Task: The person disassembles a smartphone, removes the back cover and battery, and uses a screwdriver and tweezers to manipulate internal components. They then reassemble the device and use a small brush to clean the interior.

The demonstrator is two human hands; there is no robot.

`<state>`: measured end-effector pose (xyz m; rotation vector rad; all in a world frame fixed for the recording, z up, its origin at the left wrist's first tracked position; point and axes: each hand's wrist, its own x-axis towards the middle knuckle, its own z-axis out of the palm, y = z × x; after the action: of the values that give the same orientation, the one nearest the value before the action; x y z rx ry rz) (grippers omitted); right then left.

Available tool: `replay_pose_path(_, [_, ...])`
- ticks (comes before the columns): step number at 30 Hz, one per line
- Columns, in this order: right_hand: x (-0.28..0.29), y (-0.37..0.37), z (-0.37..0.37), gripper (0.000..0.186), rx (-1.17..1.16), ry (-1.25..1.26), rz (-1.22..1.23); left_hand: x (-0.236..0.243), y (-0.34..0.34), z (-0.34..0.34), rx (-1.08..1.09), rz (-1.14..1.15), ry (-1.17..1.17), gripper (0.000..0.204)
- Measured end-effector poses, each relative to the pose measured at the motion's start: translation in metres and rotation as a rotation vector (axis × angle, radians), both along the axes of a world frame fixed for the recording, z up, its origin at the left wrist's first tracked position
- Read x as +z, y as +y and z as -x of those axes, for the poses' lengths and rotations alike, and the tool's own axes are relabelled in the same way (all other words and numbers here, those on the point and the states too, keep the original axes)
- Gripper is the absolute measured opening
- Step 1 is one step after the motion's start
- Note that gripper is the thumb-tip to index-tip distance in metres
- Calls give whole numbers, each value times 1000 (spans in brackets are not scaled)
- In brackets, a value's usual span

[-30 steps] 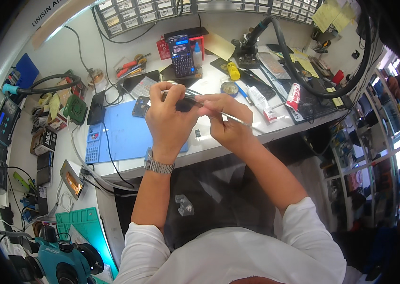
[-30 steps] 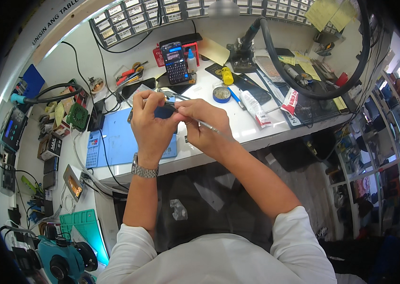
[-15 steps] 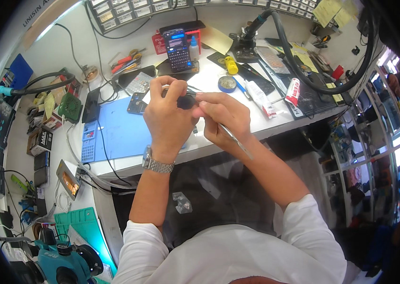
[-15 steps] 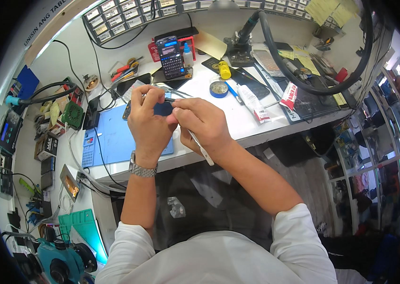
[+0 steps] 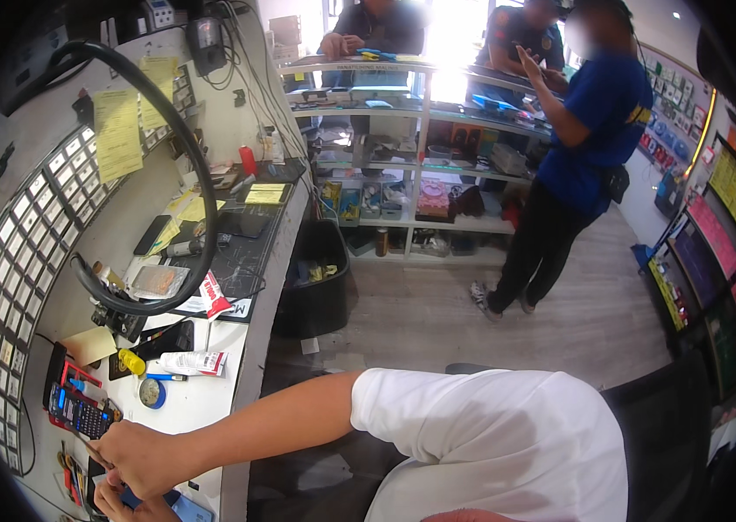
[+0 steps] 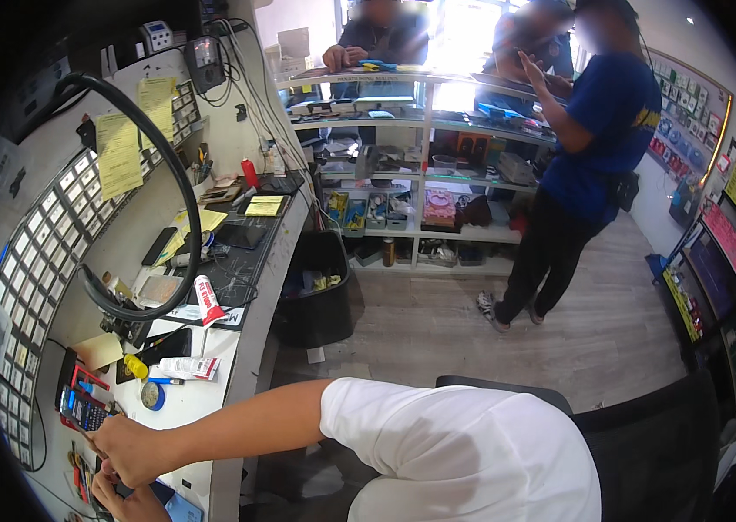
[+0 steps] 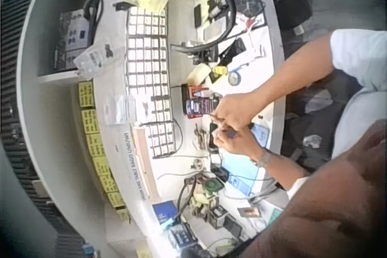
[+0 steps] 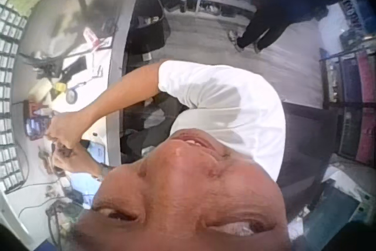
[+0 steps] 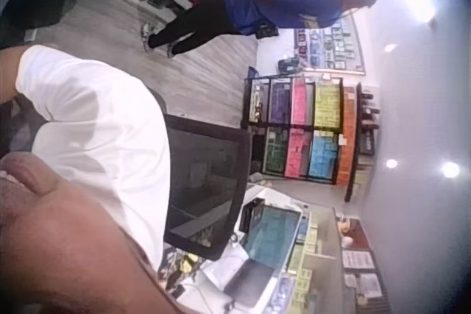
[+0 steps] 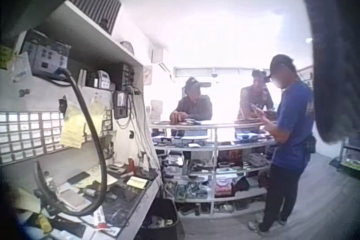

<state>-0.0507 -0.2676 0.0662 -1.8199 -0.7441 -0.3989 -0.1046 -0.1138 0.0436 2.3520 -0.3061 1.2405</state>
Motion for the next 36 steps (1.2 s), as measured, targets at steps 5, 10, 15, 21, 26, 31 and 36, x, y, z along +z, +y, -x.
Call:
replay_pose_path(5, [1,10,-27,20,-50,-99,164,11,-11,-10,-272,25,-45,55])
replay_pose_path(10, [5,9,-32,18,-59,-312,211,-3,0,0,-190,138,47,54])
replay_pose_path(15, [32,-6,-10,21,145,98,108,0,13,8,-89,126,29,42])
replay_pose_path(21, [49,-5,-19,25,92,344,136,8,4,0,-95,136,7,43])
replay_pose_path(26, [41,-11,-28,29,167,360,122,-2,8,-3,-103,141,6,45])
replay_pose_path(31, [43,-10,-30,28,180,412,112,-8,8,-3,-119,147,-20,44])
replay_pose_path(36, [40,-9,-31,26,207,454,78,-10,11,-3,-122,113,-85,43])
